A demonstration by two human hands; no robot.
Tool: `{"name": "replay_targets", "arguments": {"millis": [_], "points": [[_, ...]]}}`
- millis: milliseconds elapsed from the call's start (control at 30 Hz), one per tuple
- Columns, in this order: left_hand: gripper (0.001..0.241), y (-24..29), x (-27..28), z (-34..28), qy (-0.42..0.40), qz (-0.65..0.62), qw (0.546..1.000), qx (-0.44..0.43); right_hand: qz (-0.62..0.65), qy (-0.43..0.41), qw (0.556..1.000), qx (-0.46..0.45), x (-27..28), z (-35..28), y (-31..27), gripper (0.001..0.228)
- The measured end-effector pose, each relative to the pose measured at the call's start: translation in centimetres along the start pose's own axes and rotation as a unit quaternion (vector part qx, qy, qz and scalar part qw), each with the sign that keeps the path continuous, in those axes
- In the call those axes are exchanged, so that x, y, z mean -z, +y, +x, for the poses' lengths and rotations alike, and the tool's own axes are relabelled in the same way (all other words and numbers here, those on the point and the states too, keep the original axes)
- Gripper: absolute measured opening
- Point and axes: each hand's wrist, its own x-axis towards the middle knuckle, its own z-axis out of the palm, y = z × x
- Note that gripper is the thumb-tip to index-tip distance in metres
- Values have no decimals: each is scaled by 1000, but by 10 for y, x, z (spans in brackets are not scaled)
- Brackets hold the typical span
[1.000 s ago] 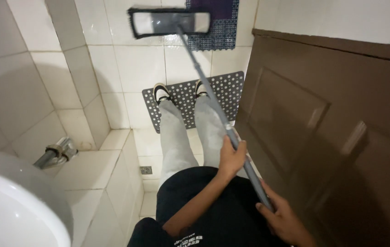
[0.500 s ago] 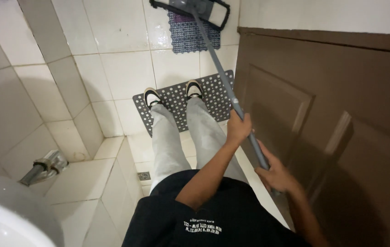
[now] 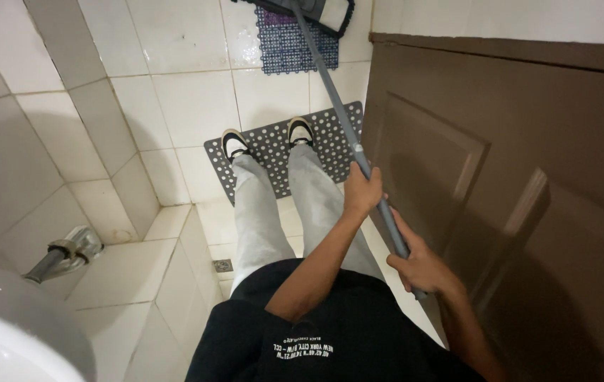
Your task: Mopping the bathroom floor using a flat mop.
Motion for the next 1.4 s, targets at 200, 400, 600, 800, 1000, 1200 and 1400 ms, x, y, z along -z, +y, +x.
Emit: {"name": "replay_targets", "arguments": {"millis": [200, 400, 600, 800, 1000, 1200, 1400], "points": [[31, -3, 1, -2, 22, -55, 998, -18, 18, -18, 999, 34, -4, -3, 3, 102], [34, -4, 8, 0, 26, 22, 999, -29, 25, -17, 999, 43, -6, -2, -4, 106], [31, 7, 7, -7, 51, 16, 999, -12, 18, -22, 999, 25, -5, -6, -14, 104], [29, -7, 19, -1, 55, 46, 997, -16, -18, 18, 1000, -8, -22, -5, -11, 96], [25, -2, 25, -100, -39, -226, 973, 12, -121, -1, 976, 178, -25, -70, 35, 104], [28, -1, 52, -142, -49, -324, 940, 92, -115, -37, 975, 189, -48, -126, 111, 86], [25, -95, 115, -93, 21, -355, 929, 100, -95, -67, 973, 197, -92, -3, 82, 67]]}}
